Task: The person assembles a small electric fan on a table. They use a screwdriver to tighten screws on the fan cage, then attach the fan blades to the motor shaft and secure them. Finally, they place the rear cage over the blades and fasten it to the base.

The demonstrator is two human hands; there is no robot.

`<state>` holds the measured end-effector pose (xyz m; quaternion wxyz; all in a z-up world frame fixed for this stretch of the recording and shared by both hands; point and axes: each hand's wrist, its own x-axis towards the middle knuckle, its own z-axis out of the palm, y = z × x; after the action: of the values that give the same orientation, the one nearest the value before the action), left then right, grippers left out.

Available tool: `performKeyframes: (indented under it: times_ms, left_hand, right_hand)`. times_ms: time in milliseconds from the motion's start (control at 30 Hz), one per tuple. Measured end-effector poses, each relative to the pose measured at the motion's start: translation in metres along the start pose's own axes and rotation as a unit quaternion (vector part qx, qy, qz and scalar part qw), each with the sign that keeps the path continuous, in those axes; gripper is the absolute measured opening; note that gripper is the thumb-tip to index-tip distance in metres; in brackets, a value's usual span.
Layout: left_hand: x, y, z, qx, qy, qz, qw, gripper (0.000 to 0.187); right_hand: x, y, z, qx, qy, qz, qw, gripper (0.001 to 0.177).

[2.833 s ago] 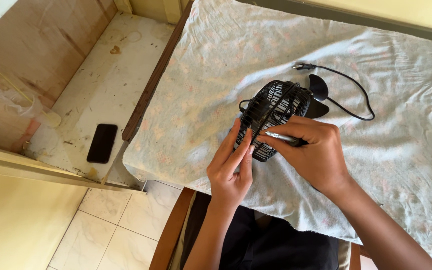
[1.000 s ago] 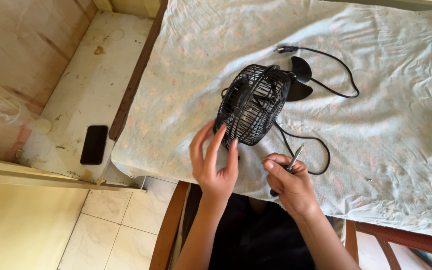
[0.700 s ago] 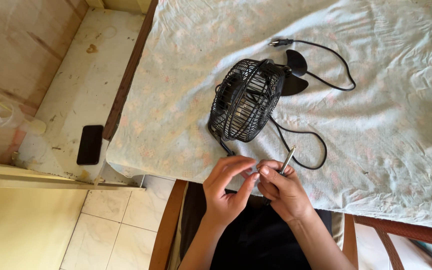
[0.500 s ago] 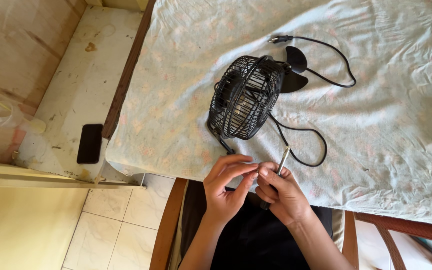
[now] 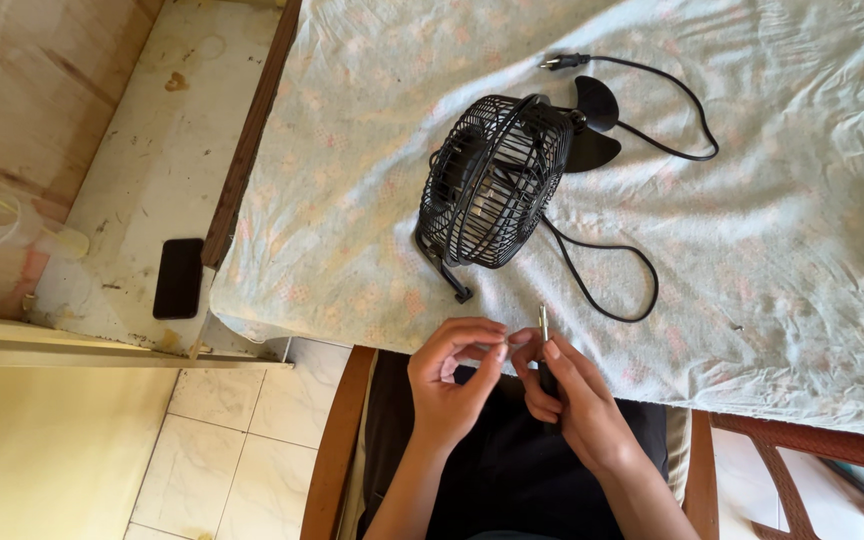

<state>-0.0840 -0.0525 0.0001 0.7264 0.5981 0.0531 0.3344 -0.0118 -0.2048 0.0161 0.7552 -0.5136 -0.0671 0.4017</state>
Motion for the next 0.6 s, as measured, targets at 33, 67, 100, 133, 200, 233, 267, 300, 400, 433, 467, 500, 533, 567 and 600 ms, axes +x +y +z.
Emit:
performKeyframes:
  times_ms: [33, 67, 100, 133, 200, 233, 267, 300, 400, 433, 467, 500, 533, 567, 600]
  left_hand:
    - [-0.001, -0.002, -0.001, -0.003, 0.006, -0.005, 1.0, 0.011]
    - [0.0, -0.005, -0.002, -0.006, 0.012, -0.01, 1.0, 0.011]
    - [-0.001, -0.006, -0.002, -0.009, 0.017, -0.016, 1.0, 0.01]
    - [-0.001, -0.008, -0.003, -0.026, 0.02, -0.032, 0.999, 0.011]
    - [-0.001, -0.011, -0.003, -0.06, 0.026, -0.067, 0.996, 0.012]
    - [-0.001, -0.012, -0.004, -0.078, 0.027, -0.089, 0.993, 0.012]
    - [-0.001, -0.014, -0.005, -0.096, 0.029, -0.111, 0.989, 0.013]
    - [0.0, -0.014, -0.005, -0.114, 0.03, -0.133, 0.984, 0.013]
    - [0.003, -0.014, -0.003, -0.129, 0.049, -0.164, 0.977, 0.012]
    - [0.004, -0.012, -0.002, -0.069, 0.048, -0.124, 0.989, 0.012]
    - [0.005, -0.01, 0.0, -0.01, 0.046, -0.083, 0.995, 0.012]
    - [0.007, -0.007, 0.002, 0.05, 0.044, -0.041, 0.997, 0.012]
    - [0.009, -0.005, 0.004, 0.128, 0.042, -0.027, 0.991, 0.012]
    - [0.012, -0.002, 0.007, 0.205, 0.039, -0.013, 0.978, 0.012]
    - [0.016, 0.001, 0.011, 0.281, 0.036, 0.002, 0.959, 0.013]
  right_hand:
    - [-0.002, -0.002, 0.001, -0.011, -0.004, -0.008, 1.0, 0.036]
    - [-0.004, -0.003, 0.002, -0.023, -0.004, -0.019, 1.0, 0.035]
    - [-0.004, -0.004, 0.002, -0.036, -0.005, -0.029, 0.999, 0.035]
    - [-0.005, -0.004, 0.003, -0.048, -0.005, -0.039, 0.998, 0.034]
    - [-0.006, -0.005, 0.001, -0.128, -0.009, -0.062, 0.99, 0.038]
    - [-0.007, -0.004, -0.001, -0.167, -0.011, -0.074, 0.983, 0.041]
    - [-0.008, -0.003, -0.002, -0.193, -0.009, -0.073, 0.978, 0.04]
    - [-0.01, -0.001, -0.003, -0.219, -0.007, -0.072, 0.973, 0.04]
    - [-0.012, 0.002, -0.006, -0.23, -0.001, -0.085, 0.969, 0.038]
    - [-0.012, 0.002, -0.008, -0.223, 0.001, -0.091, 0.97, 0.036]
    - [-0.012, 0.001, -0.01, -0.225, 0.011, -0.105, 0.969, 0.036]
    - [-0.011, -0.002, -0.014, -0.226, 0.022, -0.118, 0.967, 0.035]
    - [-0.01, -0.005, -0.017, -0.227, 0.033, -0.131, 0.964, 0.035]
    - [-0.009, -0.008, -0.021, -0.225, 0.039, -0.134, 0.964, 0.036]
    - [-0.008, -0.013, -0.025, -0.222, 0.046, -0.137, 0.964, 0.037]
